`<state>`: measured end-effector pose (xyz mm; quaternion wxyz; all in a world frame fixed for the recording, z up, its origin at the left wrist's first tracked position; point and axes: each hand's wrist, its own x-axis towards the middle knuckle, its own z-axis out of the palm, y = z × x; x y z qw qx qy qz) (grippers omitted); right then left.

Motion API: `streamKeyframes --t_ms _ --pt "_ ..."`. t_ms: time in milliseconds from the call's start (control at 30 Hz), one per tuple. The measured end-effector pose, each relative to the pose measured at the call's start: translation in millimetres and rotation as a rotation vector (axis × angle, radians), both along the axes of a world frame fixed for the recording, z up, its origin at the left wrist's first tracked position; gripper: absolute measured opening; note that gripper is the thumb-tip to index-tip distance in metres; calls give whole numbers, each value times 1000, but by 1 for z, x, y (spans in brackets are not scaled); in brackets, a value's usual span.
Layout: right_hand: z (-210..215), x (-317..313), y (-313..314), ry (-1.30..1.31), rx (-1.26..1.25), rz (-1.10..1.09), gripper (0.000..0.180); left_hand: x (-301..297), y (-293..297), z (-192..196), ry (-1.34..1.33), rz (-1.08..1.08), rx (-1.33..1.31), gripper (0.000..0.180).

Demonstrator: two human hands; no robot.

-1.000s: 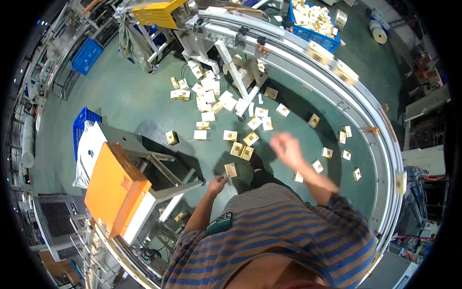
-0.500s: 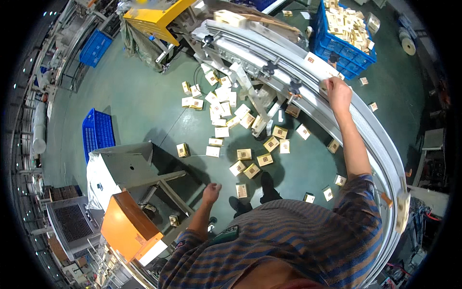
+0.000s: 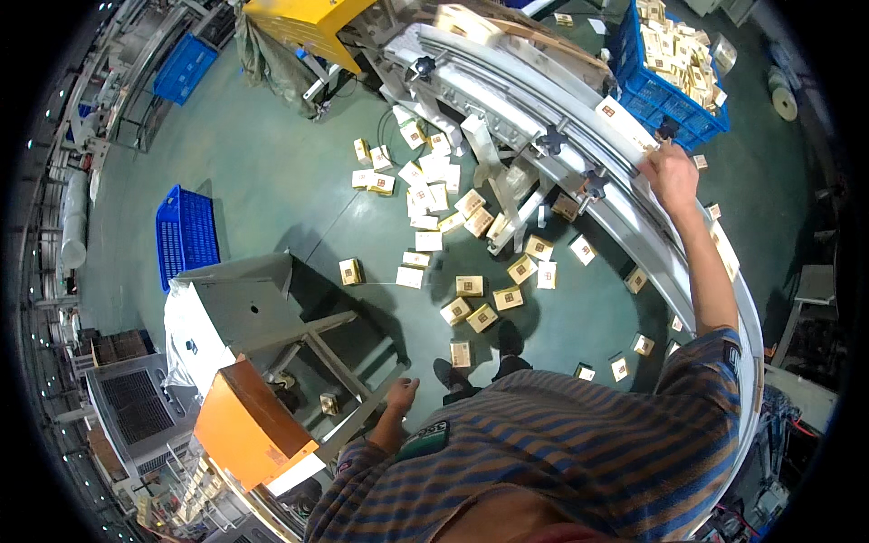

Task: The person picks up boxes from the floor and places them onto a conveyor belt, then takes boxes from the conveyor belt and places them into a larger cardboard box.

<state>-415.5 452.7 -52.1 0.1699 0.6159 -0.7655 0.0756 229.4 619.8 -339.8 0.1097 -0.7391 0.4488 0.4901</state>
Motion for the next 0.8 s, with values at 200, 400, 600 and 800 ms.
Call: streamKeyframes --t_ms 200,400,600,800 --pt "-5 1 -12 -84 2 -20 19 -19 -16 19 -11 -6 -16 56" --pt "6 20 -35 -108 37 -123 23 -15 -4 -22 66 37 -111 58" --pt "38 53 2 -61 -318 -29 18 -19 6 6 101 233 -104 57" --pt "3 117 115 -454 -384 186 18 -15 -8 7 -92 -75 11 56"
